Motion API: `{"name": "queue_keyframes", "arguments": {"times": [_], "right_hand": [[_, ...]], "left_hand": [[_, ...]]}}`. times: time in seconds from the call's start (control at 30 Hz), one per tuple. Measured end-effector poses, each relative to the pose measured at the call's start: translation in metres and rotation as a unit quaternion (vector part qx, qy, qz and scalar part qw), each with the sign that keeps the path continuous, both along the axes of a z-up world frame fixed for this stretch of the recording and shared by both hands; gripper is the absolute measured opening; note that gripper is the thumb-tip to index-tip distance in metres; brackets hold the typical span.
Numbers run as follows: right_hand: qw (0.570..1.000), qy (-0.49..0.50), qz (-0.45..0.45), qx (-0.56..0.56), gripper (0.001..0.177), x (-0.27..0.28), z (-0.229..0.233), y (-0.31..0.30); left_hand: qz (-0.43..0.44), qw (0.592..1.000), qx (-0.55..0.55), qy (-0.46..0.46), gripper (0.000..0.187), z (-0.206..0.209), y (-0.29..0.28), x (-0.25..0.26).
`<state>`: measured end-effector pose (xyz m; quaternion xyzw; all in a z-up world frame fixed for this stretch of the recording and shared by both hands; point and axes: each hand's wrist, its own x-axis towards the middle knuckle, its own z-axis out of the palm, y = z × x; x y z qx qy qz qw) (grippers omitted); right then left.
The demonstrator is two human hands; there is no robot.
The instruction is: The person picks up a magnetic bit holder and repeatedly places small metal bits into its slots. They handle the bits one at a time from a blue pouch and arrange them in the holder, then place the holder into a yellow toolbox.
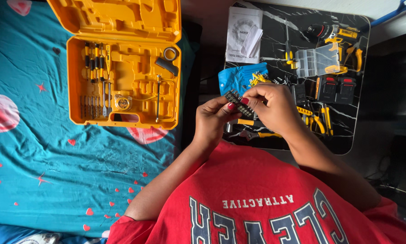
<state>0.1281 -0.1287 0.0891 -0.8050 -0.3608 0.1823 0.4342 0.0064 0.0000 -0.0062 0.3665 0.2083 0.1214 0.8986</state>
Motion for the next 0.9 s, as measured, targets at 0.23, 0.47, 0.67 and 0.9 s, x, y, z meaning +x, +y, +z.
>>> {"name": "queue_keyframes", "arguments": {"times": [0.23, 0.47, 0.67, 0.9], "right_hand": [[1.0, -0.003, 0.013, -0.007, 0.006, 0.001, -0.003, 0.004], [0.996, 0.088, -0.014, -0.009, 0.011, 0.01, -0.015, 0.0], [0.97, 0.241, 0.004, 0.029, 0.016, 0.014, -0.021, -0.009], [0.965, 0.26, -0.004, 0.039, 0.014, 0.005, -0.025, -0.009]], "left_hand": [[-0.003, 1.0, -0.003, 0.002, 0.019, -0.006, 0.002, -0.001], [-0.007, 0.999, -0.041, -0.025, 0.017, -0.01, 0.003, 0.003], [-0.05, 0.996, -0.065, -0.035, 0.011, -0.015, 0.008, 0.004], [-0.057, 0.995, -0.077, -0.041, 0.003, -0.018, 0.01, 0.001]]}}
